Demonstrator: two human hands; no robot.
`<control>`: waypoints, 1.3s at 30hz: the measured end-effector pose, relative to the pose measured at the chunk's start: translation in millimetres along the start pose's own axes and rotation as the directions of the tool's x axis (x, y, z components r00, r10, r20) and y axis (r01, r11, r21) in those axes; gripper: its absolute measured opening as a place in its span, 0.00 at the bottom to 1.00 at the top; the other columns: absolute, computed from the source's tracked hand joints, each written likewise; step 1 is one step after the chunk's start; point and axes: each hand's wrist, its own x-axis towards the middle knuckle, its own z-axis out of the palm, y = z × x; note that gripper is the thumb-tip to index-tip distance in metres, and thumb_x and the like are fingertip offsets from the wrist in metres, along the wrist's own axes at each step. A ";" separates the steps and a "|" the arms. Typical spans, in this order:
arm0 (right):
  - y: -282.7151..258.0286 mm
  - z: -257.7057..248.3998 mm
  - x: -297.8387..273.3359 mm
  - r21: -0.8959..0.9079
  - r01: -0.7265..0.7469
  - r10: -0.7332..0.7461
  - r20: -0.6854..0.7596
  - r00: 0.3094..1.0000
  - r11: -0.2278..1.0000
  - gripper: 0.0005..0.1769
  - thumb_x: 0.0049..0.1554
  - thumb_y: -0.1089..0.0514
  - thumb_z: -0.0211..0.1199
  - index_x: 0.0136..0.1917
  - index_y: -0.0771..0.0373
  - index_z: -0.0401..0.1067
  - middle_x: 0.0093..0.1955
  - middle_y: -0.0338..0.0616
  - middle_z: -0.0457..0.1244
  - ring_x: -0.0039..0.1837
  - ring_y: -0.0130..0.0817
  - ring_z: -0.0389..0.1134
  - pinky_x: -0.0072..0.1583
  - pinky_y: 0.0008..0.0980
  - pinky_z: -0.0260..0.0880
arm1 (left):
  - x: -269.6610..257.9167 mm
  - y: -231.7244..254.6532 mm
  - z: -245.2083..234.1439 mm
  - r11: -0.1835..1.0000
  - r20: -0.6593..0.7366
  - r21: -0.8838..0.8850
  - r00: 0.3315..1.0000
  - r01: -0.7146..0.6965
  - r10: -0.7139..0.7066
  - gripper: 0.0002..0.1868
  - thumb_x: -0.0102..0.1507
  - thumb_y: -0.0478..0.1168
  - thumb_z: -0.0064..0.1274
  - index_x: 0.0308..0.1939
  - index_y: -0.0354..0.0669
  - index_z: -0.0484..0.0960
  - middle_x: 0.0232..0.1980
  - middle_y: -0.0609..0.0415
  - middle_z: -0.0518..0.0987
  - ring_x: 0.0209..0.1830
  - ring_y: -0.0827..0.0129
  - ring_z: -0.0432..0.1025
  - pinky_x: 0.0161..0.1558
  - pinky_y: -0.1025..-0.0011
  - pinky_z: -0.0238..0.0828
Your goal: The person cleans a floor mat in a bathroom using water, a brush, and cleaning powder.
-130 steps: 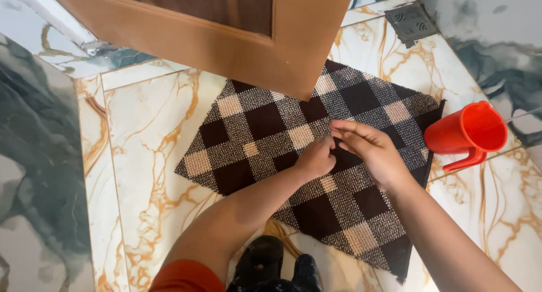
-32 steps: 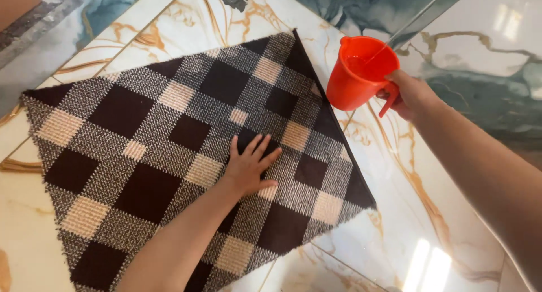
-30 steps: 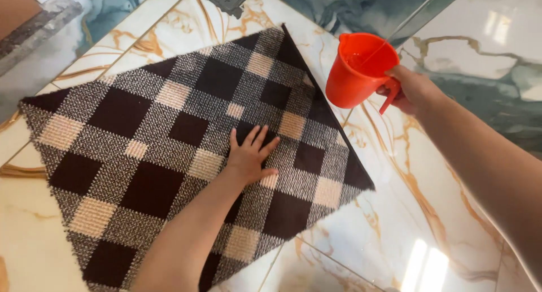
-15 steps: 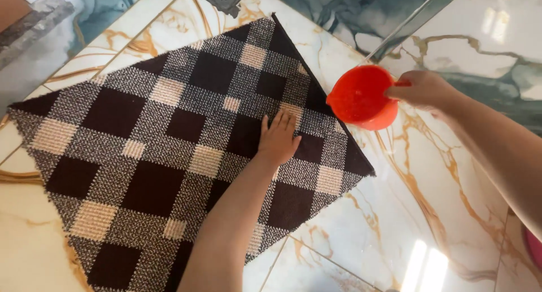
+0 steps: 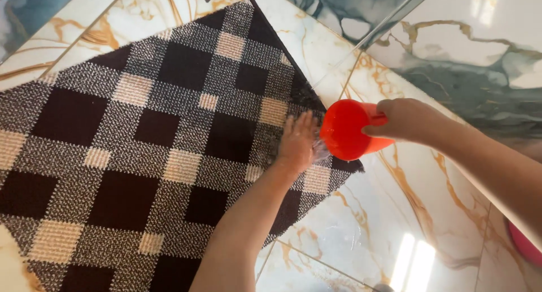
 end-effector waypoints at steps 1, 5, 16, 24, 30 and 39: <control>-4.7 -4.2 -1.2 -0.018 -0.012 0.012 0.022 1.000 1.000 0.32 0.50 0.33 0.66 0.56 0.59 0.78 0.48 0.52 0.73 0.52 0.45 0.75 0.57 0.43 0.73 | -6.9 5.4 -9.6 0.989 0.090 -0.105 0.989 -0.106 0.116 0.40 0.70 0.59 0.36 0.80 0.47 0.46 0.83 0.46 0.41 0.83 0.57 0.35 0.77 0.49 0.23; -17.1 -15.9 -2.1 -0.040 -0.017 0.019 0.050 0.999 0.999 0.33 0.50 0.31 0.65 0.55 0.59 0.78 0.48 0.52 0.73 0.53 0.46 0.74 0.57 0.44 0.72 | -17.0 -0.1 -28.7 0.941 0.242 -0.167 0.912 -0.296 0.330 0.34 0.73 0.60 0.35 0.81 0.54 0.55 0.86 0.56 0.50 0.89 0.67 0.39 0.85 0.52 0.28; -26.4 -50.5 -9.4 0.045 -0.121 0.120 0.019 0.993 0.992 0.33 0.50 0.31 0.65 0.61 0.53 0.77 0.50 0.50 0.73 0.53 0.47 0.75 0.58 0.45 0.72 | -21.3 -13.8 -37.9 0.989 0.246 0.015 0.959 -0.146 0.138 0.41 0.71 0.63 0.23 0.79 0.38 0.42 0.83 0.42 0.40 0.83 0.53 0.32 0.77 0.55 0.23; -51.9 -42.0 -31.7 -0.120 -0.107 0.112 0.036 0.993 0.987 0.35 0.49 0.27 0.62 0.61 0.49 0.76 0.50 0.44 0.73 0.53 0.42 0.75 0.57 0.44 0.73 | 20.4 -82.1 -13.8 0.995 0.095 -0.101 0.995 0.011 -0.001 0.36 0.72 0.59 0.21 0.80 0.46 0.42 0.84 0.51 0.39 0.84 0.64 0.32 0.79 0.55 0.25; -97.8 -41.6 -31.5 -0.266 -0.056 0.075 0.062 0.995 0.962 0.29 0.52 0.27 0.60 0.57 0.44 0.78 0.44 0.40 0.73 0.50 0.39 0.75 0.55 0.41 0.72 | 7.7 -32.2 -14.1 1.000 0.217 0.011 0.976 0.004 -0.006 0.42 0.71 0.62 0.22 0.79 0.35 0.39 0.82 0.41 0.36 0.83 0.56 0.30 0.76 0.58 0.23; -112.0 -65.8 -29.5 -0.293 -0.111 0.093 -0.074 0.993 0.950 0.32 0.53 0.24 0.62 0.52 0.51 0.79 0.44 0.42 0.73 0.48 0.41 0.76 0.52 0.43 0.76 | 20.3 -115.0 -28.7 0.983 0.132 -0.107 0.978 -0.146 0.160 0.36 0.72 0.59 0.28 0.80 0.47 0.46 0.84 0.52 0.43 0.83 0.61 0.37 0.78 0.56 0.26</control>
